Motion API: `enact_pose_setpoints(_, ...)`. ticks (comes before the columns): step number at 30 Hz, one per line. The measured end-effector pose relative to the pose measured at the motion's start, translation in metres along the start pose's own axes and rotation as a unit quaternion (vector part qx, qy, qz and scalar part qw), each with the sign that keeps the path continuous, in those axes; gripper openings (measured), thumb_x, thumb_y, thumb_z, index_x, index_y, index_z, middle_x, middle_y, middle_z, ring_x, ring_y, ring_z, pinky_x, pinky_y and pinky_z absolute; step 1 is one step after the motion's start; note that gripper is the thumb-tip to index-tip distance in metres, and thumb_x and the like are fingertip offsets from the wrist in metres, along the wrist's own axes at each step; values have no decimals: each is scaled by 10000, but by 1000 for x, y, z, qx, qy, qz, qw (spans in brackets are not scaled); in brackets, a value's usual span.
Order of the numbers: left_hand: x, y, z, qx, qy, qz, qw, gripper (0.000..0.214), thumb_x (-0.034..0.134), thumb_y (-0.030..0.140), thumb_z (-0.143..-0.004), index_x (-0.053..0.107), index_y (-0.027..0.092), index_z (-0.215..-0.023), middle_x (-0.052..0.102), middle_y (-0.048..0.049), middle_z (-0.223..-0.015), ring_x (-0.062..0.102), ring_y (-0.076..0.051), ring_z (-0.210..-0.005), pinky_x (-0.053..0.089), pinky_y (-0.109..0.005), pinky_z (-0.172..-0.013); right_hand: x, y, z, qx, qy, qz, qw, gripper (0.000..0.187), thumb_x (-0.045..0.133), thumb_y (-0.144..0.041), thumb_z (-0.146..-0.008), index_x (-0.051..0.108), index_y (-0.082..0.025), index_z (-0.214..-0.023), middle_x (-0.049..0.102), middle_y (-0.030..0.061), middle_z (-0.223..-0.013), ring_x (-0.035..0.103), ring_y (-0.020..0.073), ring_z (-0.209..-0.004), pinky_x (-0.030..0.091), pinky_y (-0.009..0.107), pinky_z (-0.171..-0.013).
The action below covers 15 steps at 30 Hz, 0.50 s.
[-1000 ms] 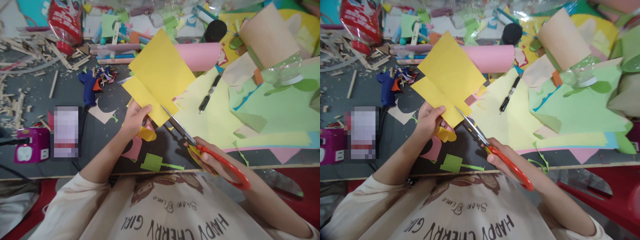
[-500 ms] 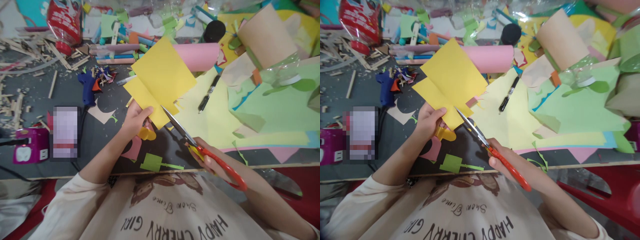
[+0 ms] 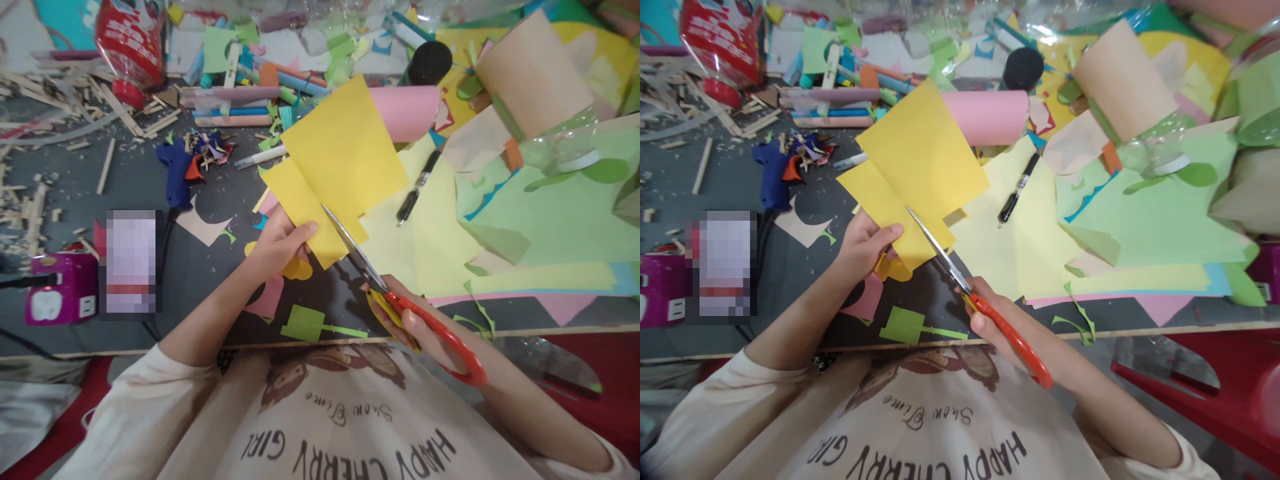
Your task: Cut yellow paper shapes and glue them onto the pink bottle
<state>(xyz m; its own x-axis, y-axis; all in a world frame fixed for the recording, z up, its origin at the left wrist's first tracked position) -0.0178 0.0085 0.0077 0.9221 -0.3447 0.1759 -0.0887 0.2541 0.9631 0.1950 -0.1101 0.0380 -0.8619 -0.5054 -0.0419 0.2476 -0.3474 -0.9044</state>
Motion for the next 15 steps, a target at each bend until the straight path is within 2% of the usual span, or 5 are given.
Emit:
enact_pose_setpoints(4, 1, 2, 0, -6, 0, 10, 1000, 233, 685, 281, -778, 497, 211, -896, 495, 100, -513, 421, -48, -343, 321, -176, -335, 4, -2, -2, -5, 3, -3, 1000, 512, 380, -742, -901, 470, -240, -932, 422, -16, -774, 364, 119, -618, 333, 267, -561)
enact_pose_setpoints(10, 1, 3, -1, -6, -3, 14, 1000, 267, 687, 281, -769, 470, 212, -906, 504, 111, -508, 406, -42, -332, 313, -171, -334, 7, -4, -5, 38, -1, -34, 999, 578, 410, -801, -848, 431, -234, -953, 372, -73, -631, 274, 83, -496, 217, 242, -443)
enact_pose_setpoints(15, 2, 4, -2, -1, -3, 33, 999, 320, 706, 264, -737, 453, 226, -930, 518, 114, -503, 398, -43, -322, 313, -162, -328, 9, -2, -8, 52, 23, -31, 998, 638, 452, -834, -798, 436, -226, -989, 391, -78, -611, 302, 79, -484, 210, 230, -423)
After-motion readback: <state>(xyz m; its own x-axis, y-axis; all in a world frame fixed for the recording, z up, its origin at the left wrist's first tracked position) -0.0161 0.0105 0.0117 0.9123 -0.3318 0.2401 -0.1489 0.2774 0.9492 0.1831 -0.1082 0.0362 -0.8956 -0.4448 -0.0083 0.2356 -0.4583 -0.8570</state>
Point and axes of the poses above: each hand's wrist, its own z-axis away from the middle knuckle, its own x-axis out of the palm, y = z × x, the point moved 2 cm from there along -z, towards the middle knuckle
